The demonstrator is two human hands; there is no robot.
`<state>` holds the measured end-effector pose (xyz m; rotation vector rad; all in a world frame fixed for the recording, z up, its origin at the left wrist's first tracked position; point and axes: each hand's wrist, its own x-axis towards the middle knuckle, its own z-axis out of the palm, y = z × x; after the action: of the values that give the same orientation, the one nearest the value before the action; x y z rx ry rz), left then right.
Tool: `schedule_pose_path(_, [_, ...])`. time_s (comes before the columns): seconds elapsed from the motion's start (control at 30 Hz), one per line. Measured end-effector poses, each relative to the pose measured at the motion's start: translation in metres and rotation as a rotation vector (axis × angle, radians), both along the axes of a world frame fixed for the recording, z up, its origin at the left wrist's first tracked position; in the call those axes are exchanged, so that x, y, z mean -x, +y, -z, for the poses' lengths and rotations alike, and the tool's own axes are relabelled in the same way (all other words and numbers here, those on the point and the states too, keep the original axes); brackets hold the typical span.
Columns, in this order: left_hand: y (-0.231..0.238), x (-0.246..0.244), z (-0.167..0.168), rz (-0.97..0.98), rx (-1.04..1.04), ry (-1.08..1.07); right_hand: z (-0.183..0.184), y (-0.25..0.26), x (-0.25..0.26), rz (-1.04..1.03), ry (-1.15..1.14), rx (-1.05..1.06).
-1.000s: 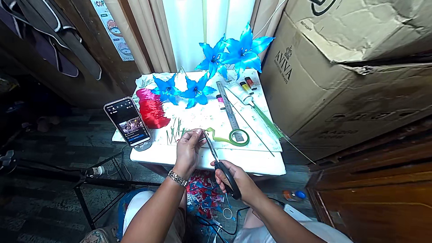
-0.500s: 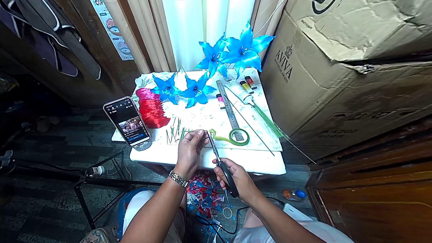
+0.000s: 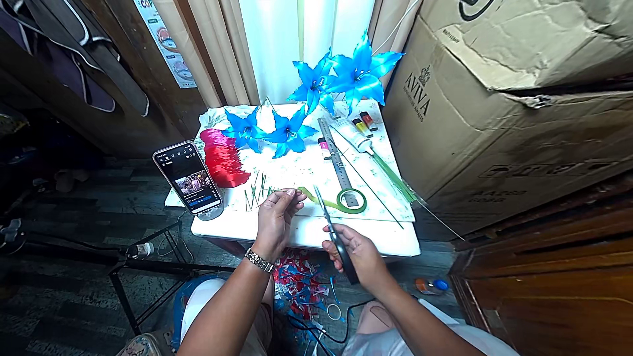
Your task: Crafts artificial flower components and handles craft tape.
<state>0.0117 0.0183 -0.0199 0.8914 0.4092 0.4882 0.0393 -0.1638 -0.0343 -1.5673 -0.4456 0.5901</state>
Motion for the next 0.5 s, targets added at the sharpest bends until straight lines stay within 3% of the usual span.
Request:
schedule_pose_path(0.23, [0.001,0.002,-0.003,0.031,0.04,-0.016,-0.006,-0.018,-0.019,-0.314,0.106,0.073])
schedule_pose_path(0.5, [-0.001,0.003,-0.003,0.063,0.047,-0.065,0.003,-0.007,-0.009,-0.276,0.185,-0.006])
